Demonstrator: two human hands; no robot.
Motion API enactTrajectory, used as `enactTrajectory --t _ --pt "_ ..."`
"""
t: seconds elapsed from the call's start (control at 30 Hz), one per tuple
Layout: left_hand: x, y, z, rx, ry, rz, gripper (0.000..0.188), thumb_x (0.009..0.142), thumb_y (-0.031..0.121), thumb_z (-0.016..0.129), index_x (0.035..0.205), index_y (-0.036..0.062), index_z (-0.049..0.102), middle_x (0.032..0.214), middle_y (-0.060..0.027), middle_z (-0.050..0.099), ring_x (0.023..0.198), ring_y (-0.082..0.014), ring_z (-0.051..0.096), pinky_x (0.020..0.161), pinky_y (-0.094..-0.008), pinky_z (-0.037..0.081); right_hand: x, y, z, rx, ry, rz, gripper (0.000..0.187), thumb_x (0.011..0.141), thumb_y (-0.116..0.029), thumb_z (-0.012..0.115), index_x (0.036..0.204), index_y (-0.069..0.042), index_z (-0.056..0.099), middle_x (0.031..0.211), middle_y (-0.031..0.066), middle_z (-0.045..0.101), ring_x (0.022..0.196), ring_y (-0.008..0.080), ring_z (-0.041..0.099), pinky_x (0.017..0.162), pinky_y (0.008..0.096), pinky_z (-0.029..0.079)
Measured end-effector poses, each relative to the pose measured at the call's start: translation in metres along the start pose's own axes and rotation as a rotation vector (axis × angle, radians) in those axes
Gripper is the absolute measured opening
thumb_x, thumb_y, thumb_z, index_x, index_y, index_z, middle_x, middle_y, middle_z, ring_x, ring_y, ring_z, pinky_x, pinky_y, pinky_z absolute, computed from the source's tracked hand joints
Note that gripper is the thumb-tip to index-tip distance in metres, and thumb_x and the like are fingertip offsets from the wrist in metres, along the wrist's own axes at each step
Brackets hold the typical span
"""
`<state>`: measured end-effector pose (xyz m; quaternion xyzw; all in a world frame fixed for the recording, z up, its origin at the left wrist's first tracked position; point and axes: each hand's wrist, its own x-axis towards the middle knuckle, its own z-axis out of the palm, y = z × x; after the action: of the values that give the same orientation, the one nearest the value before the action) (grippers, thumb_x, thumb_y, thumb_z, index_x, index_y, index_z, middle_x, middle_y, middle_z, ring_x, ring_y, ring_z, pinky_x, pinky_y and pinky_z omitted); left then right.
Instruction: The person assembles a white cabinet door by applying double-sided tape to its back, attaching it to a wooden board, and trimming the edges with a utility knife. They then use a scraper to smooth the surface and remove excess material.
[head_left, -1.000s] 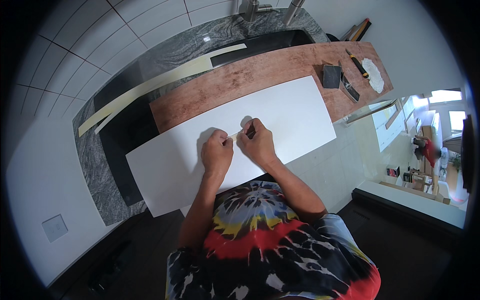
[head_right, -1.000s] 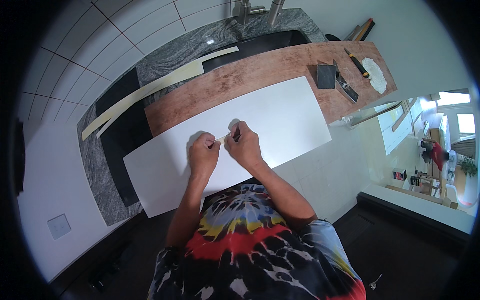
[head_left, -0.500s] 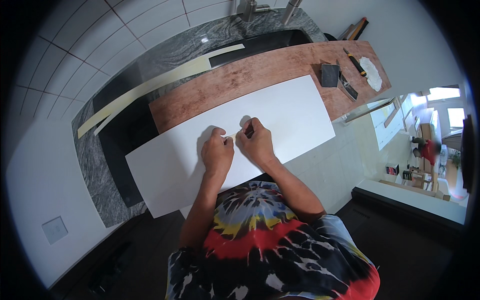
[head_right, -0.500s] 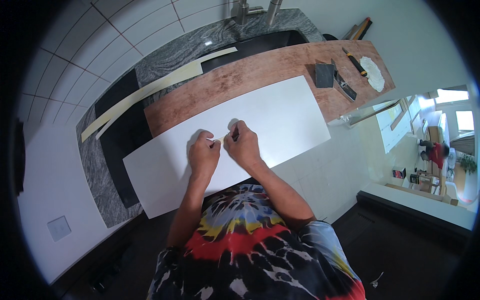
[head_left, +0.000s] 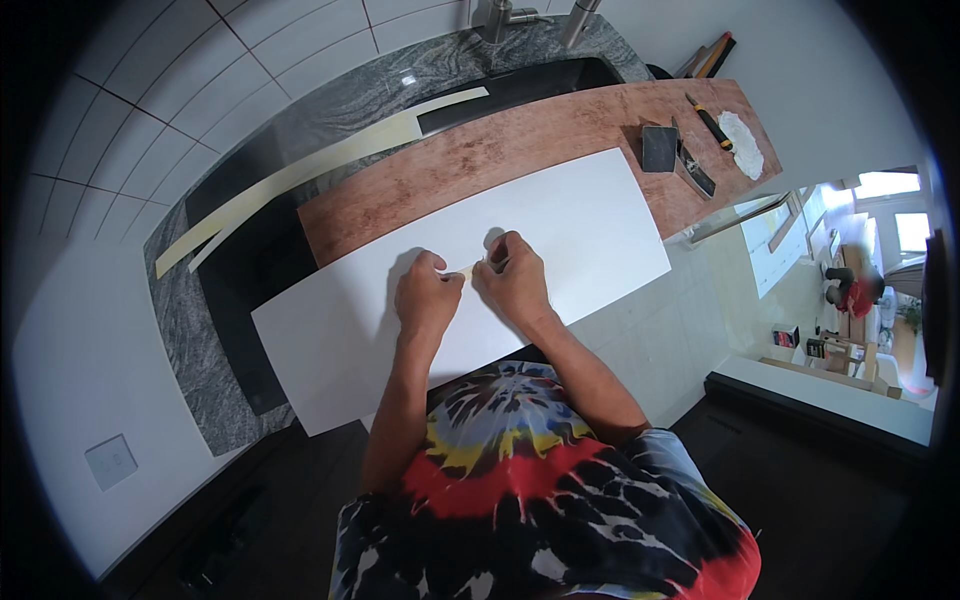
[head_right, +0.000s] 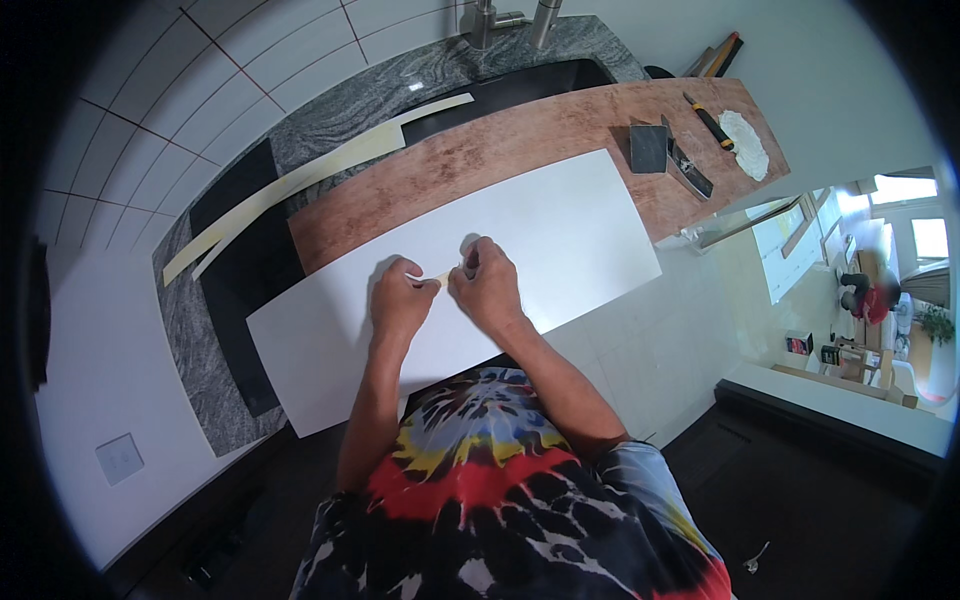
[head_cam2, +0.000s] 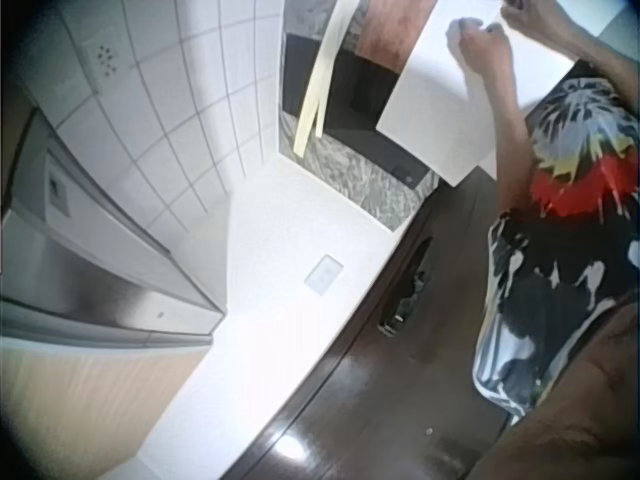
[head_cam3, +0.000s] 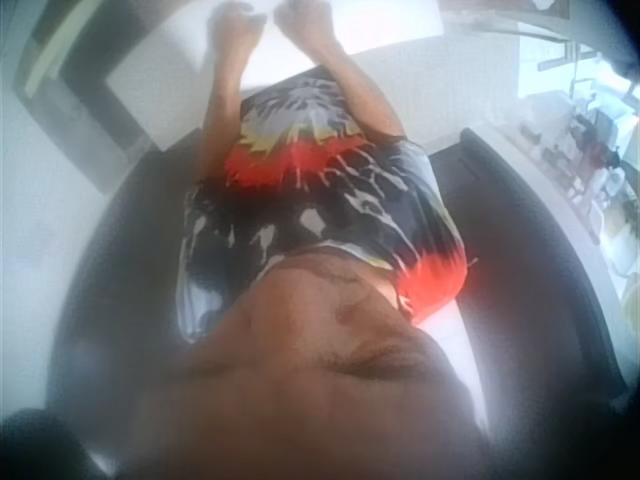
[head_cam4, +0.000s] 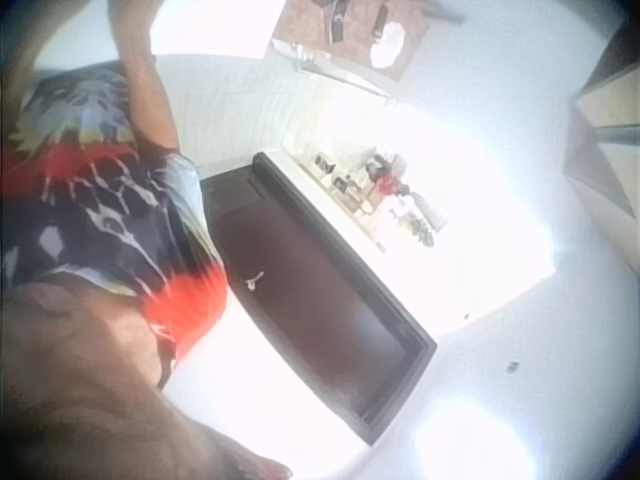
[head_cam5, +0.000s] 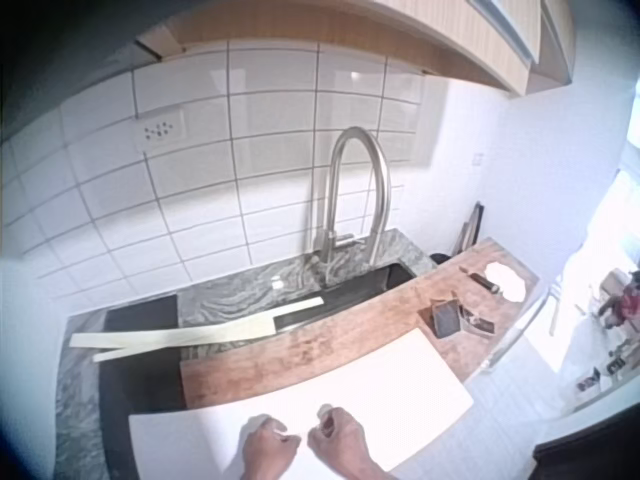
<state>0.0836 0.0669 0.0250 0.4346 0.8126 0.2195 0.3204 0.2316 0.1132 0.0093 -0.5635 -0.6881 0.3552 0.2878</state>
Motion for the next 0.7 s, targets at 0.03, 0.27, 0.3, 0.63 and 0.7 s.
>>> enactTrajectory --t 0.03,0.27,0.3,0.63,0.7 --pt "0.001 -0.002 -0.003 0.023 -0.005 0.006 0.032 0.079 0.018 0.079 0.102 0.0013 0.066 0.084 -0.0191 0.073 0.083 -0.0372 0.072 0.078 -0.046 0.055 0.001 0.0 -0.001 -0.029 0.014 -0.019 0.029 0.077 -0.008 0.08 0.091 0.001 0.057 0.08 0.0147 0.066 0.071 0.0272 0.067 0.068 0.0371 0.054" --pt "0.0 -0.018 -0.011 -0.138 0.0 -0.051 0.031 0.077 0.019 0.085 0.086 -0.0015 0.064 0.075 -0.017 0.068 0.066 -0.0262 0.067 0.064 -0.0403 0.052 0.012 -0.004 -0.017 -0.077 -0.089 0.063 0.028 0.072 -0.006 0.079 0.09 0.001 0.058 0.082 0.0178 0.064 0.074 0.0342 0.065 0.068 0.0428 0.053" --pt "-0.004 -0.017 -0.011 -0.115 0.016 -0.059 0.031 0.079 0.02 0.084 0.09 -0.001 0.064 0.082 -0.0179 0.069 0.072 -0.0285 0.068 0.067 -0.0408 0.053 0.013 -0.002 -0.019 -0.053 -0.091 0.063 0.027 0.072 -0.006 0.079 0.089 0.001 0.058 0.082 0.0179 0.064 0.074 0.0339 0.065 0.068 0.0425 0.053" --pt "-0.059 -0.021 0.027 0.352 0.14 0.614 0.054 0.092 0.024 0.068 0.138 0.0018 0.052 0.153 -0.0149 0.044 0.143 -0.0363 0.037 0.114 -0.0579 0.027 -0.009 0.02 -0.024 0.024 0.023 -0.204 0.033 0.078 0.0 0.066 0.11 -0.003 0.068 0.097 0.0185 0.064 0.079 0.0327 0.065 0.069 0.042 0.054" --pt "-0.06 -0.025 0.035 0.403 0.037 0.586 0.07 0.095 0.031 0.064 0.153 0.0021 0.038 0.163 -0.015 0.032 0.153 -0.0371 0.021 0.121 -0.0627 0.012 -0.03 0.002 -0.027 -0.209 0.004 -0.418 0.048 0.075 0.001 0.066 0.122 -0.008 0.069 0.109 0.0167 0.062 0.087 0.0312 0.065 0.072 0.0416 0.055"
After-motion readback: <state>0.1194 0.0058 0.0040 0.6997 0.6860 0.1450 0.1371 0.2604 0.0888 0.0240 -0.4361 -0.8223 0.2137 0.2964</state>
